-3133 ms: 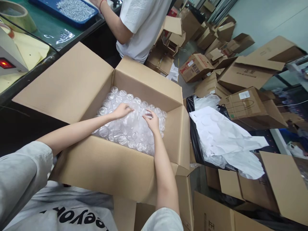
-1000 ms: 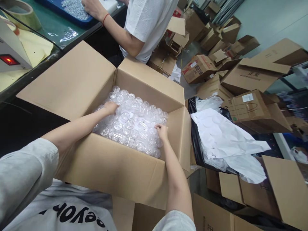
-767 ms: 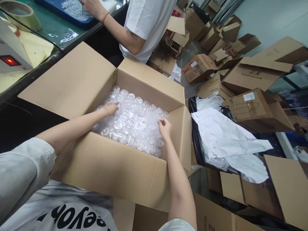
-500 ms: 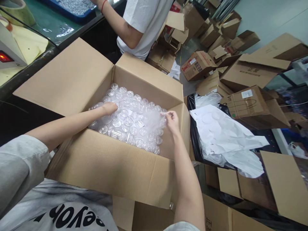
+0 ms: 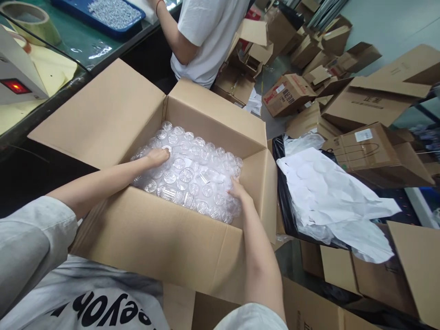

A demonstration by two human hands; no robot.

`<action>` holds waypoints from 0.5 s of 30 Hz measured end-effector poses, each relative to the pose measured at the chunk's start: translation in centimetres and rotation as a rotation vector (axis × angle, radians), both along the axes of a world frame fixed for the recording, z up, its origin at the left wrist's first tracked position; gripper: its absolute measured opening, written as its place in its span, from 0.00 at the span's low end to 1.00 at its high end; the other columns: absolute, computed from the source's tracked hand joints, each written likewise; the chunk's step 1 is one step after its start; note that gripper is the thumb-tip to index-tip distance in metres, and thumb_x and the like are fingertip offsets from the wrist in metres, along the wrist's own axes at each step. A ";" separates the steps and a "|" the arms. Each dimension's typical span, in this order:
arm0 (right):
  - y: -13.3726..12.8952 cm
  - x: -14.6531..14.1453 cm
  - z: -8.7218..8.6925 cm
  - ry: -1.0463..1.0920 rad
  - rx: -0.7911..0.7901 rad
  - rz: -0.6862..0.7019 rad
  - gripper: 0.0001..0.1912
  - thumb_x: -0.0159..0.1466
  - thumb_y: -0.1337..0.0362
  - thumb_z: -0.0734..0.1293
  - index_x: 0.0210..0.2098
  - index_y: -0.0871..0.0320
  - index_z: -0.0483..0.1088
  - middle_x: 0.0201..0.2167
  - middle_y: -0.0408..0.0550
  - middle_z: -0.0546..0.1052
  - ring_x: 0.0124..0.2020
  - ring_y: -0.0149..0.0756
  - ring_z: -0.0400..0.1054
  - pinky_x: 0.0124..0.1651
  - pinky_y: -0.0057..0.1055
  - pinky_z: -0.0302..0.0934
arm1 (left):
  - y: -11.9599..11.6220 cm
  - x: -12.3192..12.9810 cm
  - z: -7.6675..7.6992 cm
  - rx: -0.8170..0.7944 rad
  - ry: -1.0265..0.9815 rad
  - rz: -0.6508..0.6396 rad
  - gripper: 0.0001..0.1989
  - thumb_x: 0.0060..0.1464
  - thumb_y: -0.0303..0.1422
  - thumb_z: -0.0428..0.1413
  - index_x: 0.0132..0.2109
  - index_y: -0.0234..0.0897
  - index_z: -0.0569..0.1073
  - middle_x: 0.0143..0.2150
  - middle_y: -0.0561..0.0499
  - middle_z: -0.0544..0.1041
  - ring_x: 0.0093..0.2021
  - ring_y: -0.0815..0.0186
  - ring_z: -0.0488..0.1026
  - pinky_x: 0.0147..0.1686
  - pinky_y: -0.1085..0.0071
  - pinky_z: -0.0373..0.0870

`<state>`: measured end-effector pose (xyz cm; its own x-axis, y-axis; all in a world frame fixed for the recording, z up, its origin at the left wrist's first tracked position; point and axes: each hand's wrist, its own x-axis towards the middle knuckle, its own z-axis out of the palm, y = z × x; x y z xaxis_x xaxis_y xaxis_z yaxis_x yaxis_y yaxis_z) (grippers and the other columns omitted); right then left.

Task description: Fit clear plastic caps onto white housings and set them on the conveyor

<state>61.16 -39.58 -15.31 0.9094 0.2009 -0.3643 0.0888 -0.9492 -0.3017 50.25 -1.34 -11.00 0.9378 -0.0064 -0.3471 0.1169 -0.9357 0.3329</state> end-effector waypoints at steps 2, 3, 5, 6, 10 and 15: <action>-0.9 -0.3 0.0 0.019 -0.016 0.023 0.21 0.67 0.59 0.72 0.57 0.61 0.72 0.56 0.58 0.75 0.55 0.46 0.73 0.58 0.48 0.67 | 0.1 -0.1 0.3 0.006 0.008 0.037 0.18 0.64 0.38 0.58 0.56 0.32 0.73 0.56 0.42 0.75 0.53 0.58 0.75 0.53 0.54 0.76; -1.3 -0.5 0.0 0.020 -0.025 0.031 0.20 0.67 0.59 0.71 0.56 0.61 0.72 0.55 0.57 0.77 0.54 0.45 0.74 0.58 0.47 0.67 | 0.0 -0.1 0.5 0.001 0.004 0.057 0.18 0.64 0.38 0.58 0.56 0.32 0.73 0.55 0.42 0.75 0.54 0.57 0.75 0.54 0.53 0.75; -2.1 -1.0 0.1 0.012 -0.040 0.041 0.17 0.68 0.59 0.71 0.53 0.60 0.74 0.51 0.54 0.78 0.52 0.43 0.75 0.58 0.46 0.68 | -0.1 0.0 0.9 -0.027 -0.026 0.107 0.16 0.65 0.36 0.56 0.56 0.32 0.72 0.56 0.42 0.75 0.55 0.57 0.74 0.56 0.52 0.73; -2.4 -1.1 0.1 0.003 -0.044 0.045 0.15 0.69 0.59 0.70 0.51 0.60 0.74 0.50 0.53 0.79 0.51 0.42 0.75 0.58 0.46 0.68 | -0.2 0.1 1.1 -0.050 -0.048 0.137 0.15 0.66 0.34 0.55 0.56 0.31 0.72 0.57 0.40 0.74 0.56 0.56 0.74 0.57 0.51 0.72; -2.5 -1.4 -0.5 -0.056 -0.033 0.054 0.14 0.70 0.58 0.68 0.49 0.61 0.74 0.48 0.52 0.79 0.49 0.41 0.75 0.57 0.46 0.68 | -0.4 0.6 1.5 -0.192 -0.136 0.274 0.19 0.59 0.20 0.52 0.57 0.29 0.69 0.55 0.34 0.75 0.57 0.48 0.73 0.58 0.53 0.68; -1.7 -1.7 -1.6 -0.120 -0.025 0.025 0.15 0.71 0.57 0.68 0.52 0.60 0.73 0.52 0.54 0.77 0.53 0.43 0.72 0.59 0.49 0.66 | -0.3 1.6 1.1 -0.486 -0.245 0.484 0.19 0.53 0.21 0.52 0.52 0.33 0.70 0.49 0.39 0.77 0.55 0.52 0.74 0.56 0.60 0.69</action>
<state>59.49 -41.32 -16.87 0.9415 0.2160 -0.2587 0.1464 -0.9535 -0.2634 51.83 -1.61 -9.88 0.9251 0.3288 -0.1899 0.3487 -0.5377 0.7677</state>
